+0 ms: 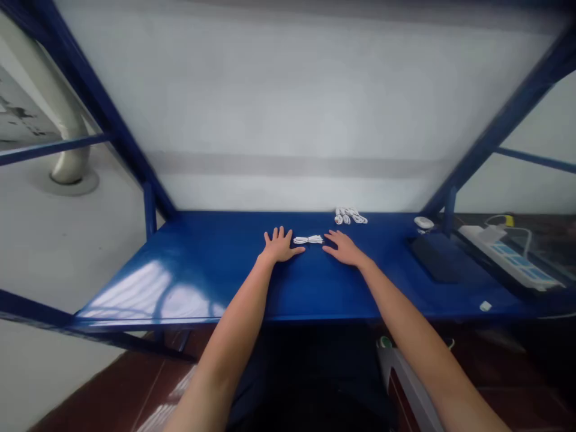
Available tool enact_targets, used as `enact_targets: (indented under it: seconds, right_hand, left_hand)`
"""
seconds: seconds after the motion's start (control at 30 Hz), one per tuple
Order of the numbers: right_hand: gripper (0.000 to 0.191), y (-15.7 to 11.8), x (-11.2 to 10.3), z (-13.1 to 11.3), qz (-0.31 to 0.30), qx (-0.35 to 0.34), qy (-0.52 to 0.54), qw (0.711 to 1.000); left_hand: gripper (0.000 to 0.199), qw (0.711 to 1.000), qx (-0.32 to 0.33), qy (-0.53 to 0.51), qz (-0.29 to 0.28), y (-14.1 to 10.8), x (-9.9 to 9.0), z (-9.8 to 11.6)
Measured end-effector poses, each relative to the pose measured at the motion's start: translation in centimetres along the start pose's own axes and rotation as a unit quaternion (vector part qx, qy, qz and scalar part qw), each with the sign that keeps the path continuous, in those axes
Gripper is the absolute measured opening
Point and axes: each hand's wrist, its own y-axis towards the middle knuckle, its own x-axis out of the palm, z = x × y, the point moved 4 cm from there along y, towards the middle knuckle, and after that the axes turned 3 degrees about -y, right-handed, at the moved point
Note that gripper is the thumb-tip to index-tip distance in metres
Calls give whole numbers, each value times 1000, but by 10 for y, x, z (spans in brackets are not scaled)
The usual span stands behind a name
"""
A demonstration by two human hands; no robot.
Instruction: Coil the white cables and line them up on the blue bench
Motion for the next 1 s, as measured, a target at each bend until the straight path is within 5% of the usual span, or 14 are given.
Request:
enact_targets:
  seconds: [0.4,0.77,1.0]
  right_hand:
    - [70,2,2,2,17,-6,14,1000]
    - [66,1,-1,-2,15,0,12,1000]
    - [68,1,0,-3,12,0,0,1000]
  left_hand:
    - [86,999,1,-47,18,1,1,-1]
    - [97,999,11,-37,14,1,2,-1]
    - [48,988,99,-85,85,-1,-1,12]
